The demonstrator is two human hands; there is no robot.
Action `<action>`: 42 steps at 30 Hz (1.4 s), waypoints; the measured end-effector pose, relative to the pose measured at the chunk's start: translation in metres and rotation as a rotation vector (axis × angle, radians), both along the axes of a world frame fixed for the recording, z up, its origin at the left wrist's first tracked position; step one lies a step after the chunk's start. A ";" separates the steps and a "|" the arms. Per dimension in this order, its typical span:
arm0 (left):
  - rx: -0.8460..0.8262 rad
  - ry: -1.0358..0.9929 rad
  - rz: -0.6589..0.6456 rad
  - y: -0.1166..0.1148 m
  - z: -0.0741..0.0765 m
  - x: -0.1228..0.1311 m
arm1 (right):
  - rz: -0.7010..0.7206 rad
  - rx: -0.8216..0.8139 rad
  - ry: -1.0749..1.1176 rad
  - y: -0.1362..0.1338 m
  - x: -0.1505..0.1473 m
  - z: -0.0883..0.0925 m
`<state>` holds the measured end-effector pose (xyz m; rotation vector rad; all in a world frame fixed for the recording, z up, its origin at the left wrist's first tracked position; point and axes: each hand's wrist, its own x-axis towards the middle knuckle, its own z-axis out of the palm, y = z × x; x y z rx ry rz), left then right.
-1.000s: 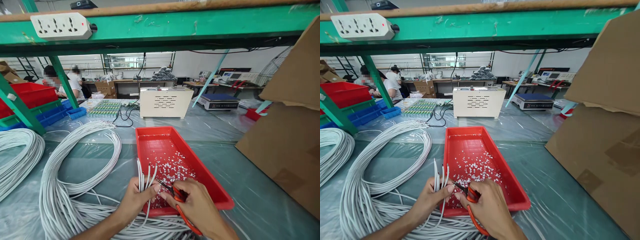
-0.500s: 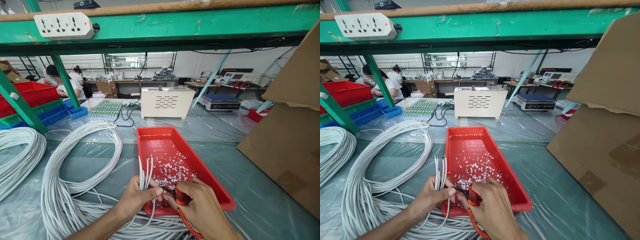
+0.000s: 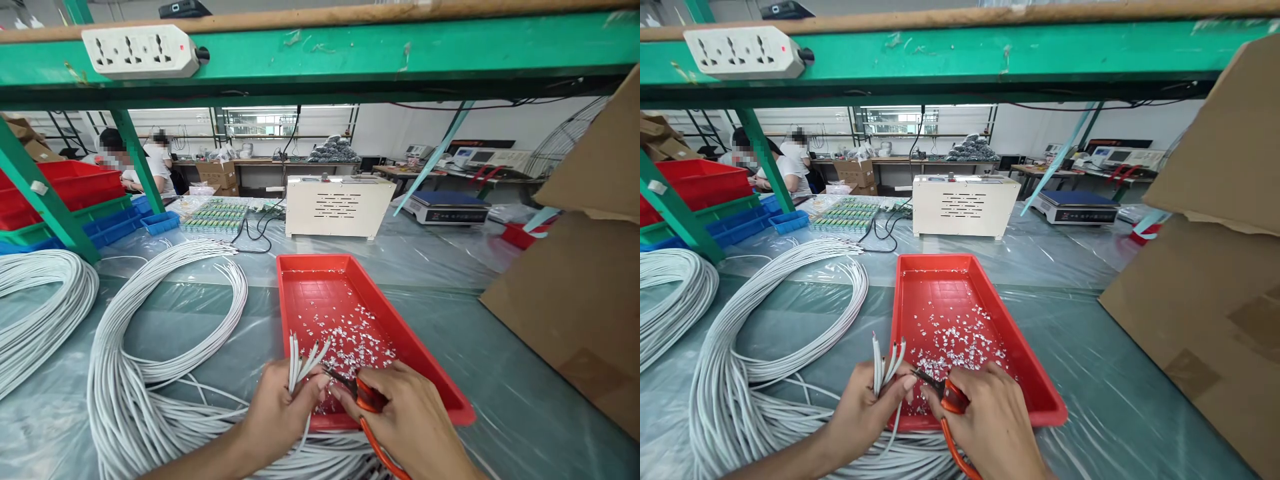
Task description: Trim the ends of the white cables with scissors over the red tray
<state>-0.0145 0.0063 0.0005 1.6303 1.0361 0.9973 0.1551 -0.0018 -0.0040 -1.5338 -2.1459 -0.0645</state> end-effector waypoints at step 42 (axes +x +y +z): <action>-0.270 -0.231 0.125 0.005 0.002 0.002 | -0.008 -0.477 0.371 -0.001 0.002 0.000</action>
